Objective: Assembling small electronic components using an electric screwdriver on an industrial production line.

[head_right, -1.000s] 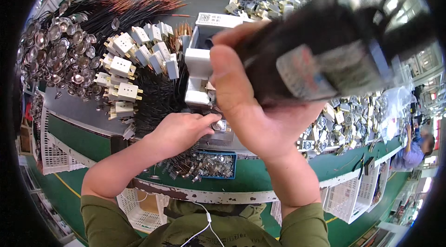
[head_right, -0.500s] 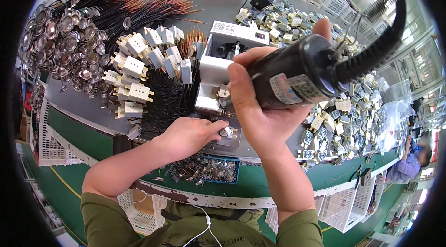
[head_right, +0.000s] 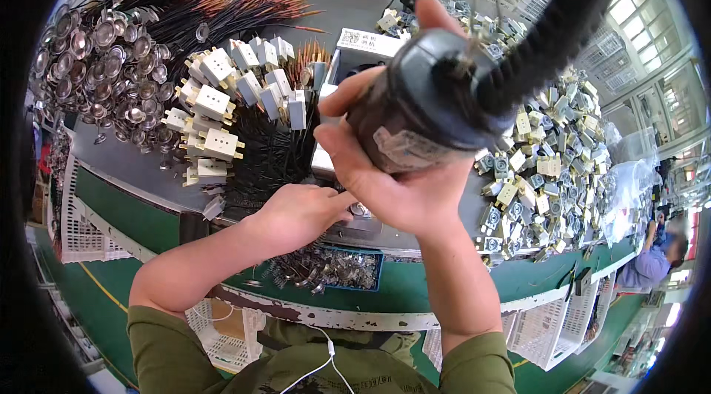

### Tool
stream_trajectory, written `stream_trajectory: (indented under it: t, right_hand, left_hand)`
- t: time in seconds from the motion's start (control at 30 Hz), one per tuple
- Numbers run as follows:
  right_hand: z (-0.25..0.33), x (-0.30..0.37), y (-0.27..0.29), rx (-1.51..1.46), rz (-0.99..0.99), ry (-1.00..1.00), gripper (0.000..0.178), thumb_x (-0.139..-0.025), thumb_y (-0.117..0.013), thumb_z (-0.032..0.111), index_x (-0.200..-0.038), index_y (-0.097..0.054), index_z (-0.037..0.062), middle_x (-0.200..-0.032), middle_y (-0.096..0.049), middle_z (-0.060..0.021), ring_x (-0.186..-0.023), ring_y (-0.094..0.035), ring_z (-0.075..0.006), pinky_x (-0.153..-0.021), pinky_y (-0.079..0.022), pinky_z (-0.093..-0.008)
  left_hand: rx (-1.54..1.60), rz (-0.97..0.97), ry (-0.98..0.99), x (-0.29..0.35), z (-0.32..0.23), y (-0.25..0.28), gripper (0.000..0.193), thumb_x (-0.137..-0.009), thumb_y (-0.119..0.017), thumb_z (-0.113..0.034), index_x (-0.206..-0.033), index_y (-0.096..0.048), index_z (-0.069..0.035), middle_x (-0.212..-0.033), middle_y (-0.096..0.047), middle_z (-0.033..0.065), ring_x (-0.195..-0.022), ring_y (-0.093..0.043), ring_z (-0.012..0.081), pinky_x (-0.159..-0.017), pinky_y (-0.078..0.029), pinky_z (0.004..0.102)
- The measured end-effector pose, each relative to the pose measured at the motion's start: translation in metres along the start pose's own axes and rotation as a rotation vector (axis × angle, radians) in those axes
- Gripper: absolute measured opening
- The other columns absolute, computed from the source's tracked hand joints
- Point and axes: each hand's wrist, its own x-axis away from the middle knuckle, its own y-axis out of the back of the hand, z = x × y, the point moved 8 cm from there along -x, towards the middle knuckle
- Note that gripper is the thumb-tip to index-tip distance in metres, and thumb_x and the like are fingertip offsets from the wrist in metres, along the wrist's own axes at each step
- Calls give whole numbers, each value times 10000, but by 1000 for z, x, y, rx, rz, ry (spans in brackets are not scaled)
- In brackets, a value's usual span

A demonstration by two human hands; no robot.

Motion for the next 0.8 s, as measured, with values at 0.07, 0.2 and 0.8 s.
stream_trajectory:
  t: [0.07,0.2,0.8]
  right_hand:
    - [-5,-8,4,-46,29,-25,1073,-832,-768,40,-1603,-26,120,-927,-661,-162,-639,-638,-169,-599,-535,-276]
    - [-10,-16,-3,-208,236,-3,1042,-838,-734,30,-1608,-39,127,-942,-666,-175,-637,-640,-182,-603,-542,-292]
    - [4,47,25,122,-145,-122,970,-964,-577,-20,-1599,128,182,-1010,-606,-174,-623,-596,-145,-595,-533,-309]
  left_hand:
    - [1,-8,-1,1,-1,0,358,-956,-596,-230,-1281,-578,-81,-814,-688,113,-775,-702,328,-635,-552,452]
    - [-2,-14,-29,-1,-5,-1,365,-947,-601,-221,-1282,-583,-76,-820,-687,115,-781,-701,322,-636,-551,447]
    - [17,-17,19,2,0,3,365,-958,-621,-274,-1285,-588,-116,-839,-704,111,-799,-705,318,-660,-562,440]
